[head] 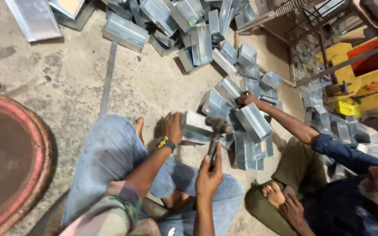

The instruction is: The person sits on the floor and uses a hammer to shape the edges and corners of small rectangular metal trays.

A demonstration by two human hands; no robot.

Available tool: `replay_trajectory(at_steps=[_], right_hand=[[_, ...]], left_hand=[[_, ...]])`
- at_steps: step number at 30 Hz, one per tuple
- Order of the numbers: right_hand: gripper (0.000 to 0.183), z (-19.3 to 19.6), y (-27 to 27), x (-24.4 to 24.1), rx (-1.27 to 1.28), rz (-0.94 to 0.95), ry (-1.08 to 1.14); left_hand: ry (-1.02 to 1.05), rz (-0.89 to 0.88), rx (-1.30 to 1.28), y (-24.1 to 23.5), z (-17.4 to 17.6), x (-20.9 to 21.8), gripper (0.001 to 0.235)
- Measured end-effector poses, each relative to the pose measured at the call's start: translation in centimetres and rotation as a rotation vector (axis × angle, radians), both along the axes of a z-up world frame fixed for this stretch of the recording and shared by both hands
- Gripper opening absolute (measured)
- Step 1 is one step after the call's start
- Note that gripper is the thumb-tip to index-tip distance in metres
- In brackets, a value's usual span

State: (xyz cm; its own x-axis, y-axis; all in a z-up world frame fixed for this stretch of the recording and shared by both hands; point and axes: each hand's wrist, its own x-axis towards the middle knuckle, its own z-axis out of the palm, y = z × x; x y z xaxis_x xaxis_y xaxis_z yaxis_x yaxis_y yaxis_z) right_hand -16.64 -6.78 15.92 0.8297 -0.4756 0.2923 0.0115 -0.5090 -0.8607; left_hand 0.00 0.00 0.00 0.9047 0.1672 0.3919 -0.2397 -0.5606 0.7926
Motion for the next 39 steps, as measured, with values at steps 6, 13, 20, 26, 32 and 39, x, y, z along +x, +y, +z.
replay_trajectory(at_steps=[6,13,20,26,32,39], right_hand=[[0.056,9.2,-3.8,-2.7,0.126,0.003,-0.177],[0.057,8.3,-3.6,-1.8,0.036,-0.043,-0.207],[0.058,3.8,-4.9,-1.6,-0.004,-0.103,0.226],[0.057,1.6,-5.2,-0.4,-0.296,0.079,-0.124],[0.056,0.7,-7.4,-1.2,0.200,-0.036,0.100],[0.055,6.2,-7.2,-4.3,0.318,-0.009,-0.084]], left_hand=[[-0.172,-0.142,0.560,-0.4,10.6,1.7,0.016],[-0.194,-0.168,0.714,1.0,13.5,0.6,0.009],[-0.231,-0.172,0.735,1.1,13.1,1.1,0.007],[-0.188,-0.243,0.704,1.2,12.8,1.2,0.007],[-0.269,-0.138,0.057,4.9,7.7,0.4,0.055],[-0.116,-0.215,0.303,3.3,6.7,0.7,0.021]])
